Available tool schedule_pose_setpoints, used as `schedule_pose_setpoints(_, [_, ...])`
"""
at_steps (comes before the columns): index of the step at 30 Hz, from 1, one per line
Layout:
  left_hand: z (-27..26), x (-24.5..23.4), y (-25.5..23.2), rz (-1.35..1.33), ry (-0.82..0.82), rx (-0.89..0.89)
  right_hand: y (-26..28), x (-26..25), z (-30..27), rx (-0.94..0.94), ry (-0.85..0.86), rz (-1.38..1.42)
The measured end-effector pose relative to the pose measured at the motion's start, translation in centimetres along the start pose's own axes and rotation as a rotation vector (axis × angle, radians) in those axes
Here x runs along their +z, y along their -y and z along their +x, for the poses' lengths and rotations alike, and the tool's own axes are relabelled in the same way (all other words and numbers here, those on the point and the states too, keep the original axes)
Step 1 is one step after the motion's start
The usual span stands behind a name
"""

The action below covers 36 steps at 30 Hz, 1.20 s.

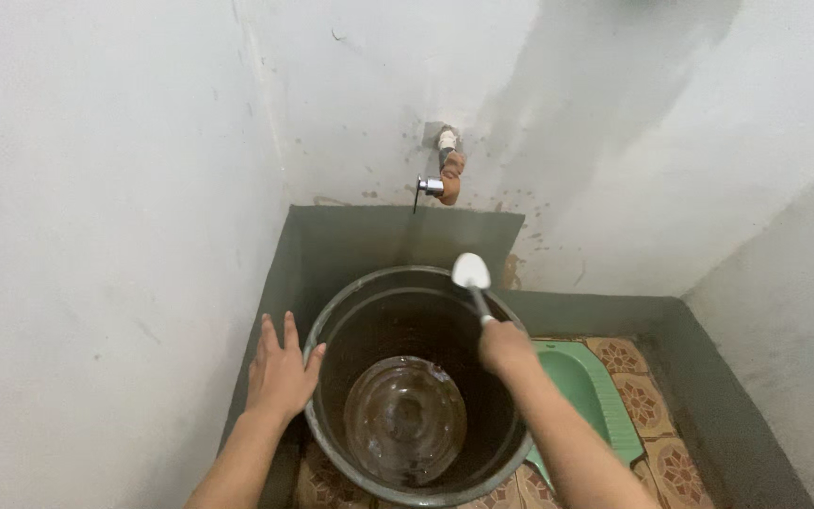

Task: The person cleans the inside and bottom of a large plastic bucket using a brush and water, then rinses the brush under a tap.

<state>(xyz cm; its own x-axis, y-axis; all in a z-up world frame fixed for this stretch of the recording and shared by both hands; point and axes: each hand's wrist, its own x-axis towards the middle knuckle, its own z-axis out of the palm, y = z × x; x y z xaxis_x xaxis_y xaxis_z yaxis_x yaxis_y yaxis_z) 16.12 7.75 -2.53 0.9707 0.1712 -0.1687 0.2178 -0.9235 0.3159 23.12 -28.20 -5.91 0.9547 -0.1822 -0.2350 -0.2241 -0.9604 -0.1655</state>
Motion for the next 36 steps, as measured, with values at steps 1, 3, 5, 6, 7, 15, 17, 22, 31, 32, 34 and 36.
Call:
schedule_pose_setpoints(1, [0.0, 0.1, 0.1, -0.004, 0.01, -0.005, 1.1, 0.5, 0.2, 0.005, 0.004, 0.007])
schedule_pose_setpoints(3, [0.3, 0.0, 0.3, 0.001, 0.002, -0.006, 3.2, 1.0, 0.3, 0.014, 0.015, 0.018])
schedule_pose_setpoints(5, [0.5, 0.2, 0.7, 0.021, -0.022, 0.005, 2.7, 0.6, -0.1, -0.052, -0.008, -0.044])
schedule_pose_setpoints(6, [0.1, 0.5, 0.8, 0.015, 0.0, -0.002, 2.1, 0.5, -0.7, -0.081, -0.017, -0.074])
schedule_pose_setpoints(7, [0.2, 0.5, 0.6, 0.003, 0.01, -0.003, 1.2, -0.1, -1.0, -0.073, -0.01, -0.079])
schedule_pose_setpoints(15, [0.1, 0.2, -0.8, 0.016, 0.05, 0.002, 5.2, -0.2, -2.8, 0.058, 0.102, 0.051])
schedule_pose_setpoints(17, [-0.1, 0.0, -0.4, 0.051, 0.031, 0.009, 8.2, -0.4, -3.4, -0.03, 0.183, 0.088])
schedule_pose_setpoints(22, [-0.6, -0.2, 0.8, 0.047, 0.043, -0.022, 8.6, -0.3, -2.7, -0.2, 0.083, -0.017])
schedule_pose_setpoints(31, [0.0, -0.1, 1.9, 0.073, 0.026, -0.035, 7.6, 2.5, -2.0, -0.171, 0.204, -0.044])
schedule_pose_setpoints(32, [0.0, 0.0, 1.8, 0.067, 0.019, -0.025, 6.9, 1.8, -2.7, -0.142, 0.173, -0.026])
schedule_pose_setpoints(34, [0.1, 0.4, 1.3, 0.037, 0.01, -0.019, 5.4, 0.7, -3.1, -0.088, 0.103, 0.009])
schedule_pose_setpoints(36, [0.3, 0.3, 1.2, 0.029, -0.001, -0.009, 6.0, 1.9, -3.0, 0.016, 0.07, 0.021])
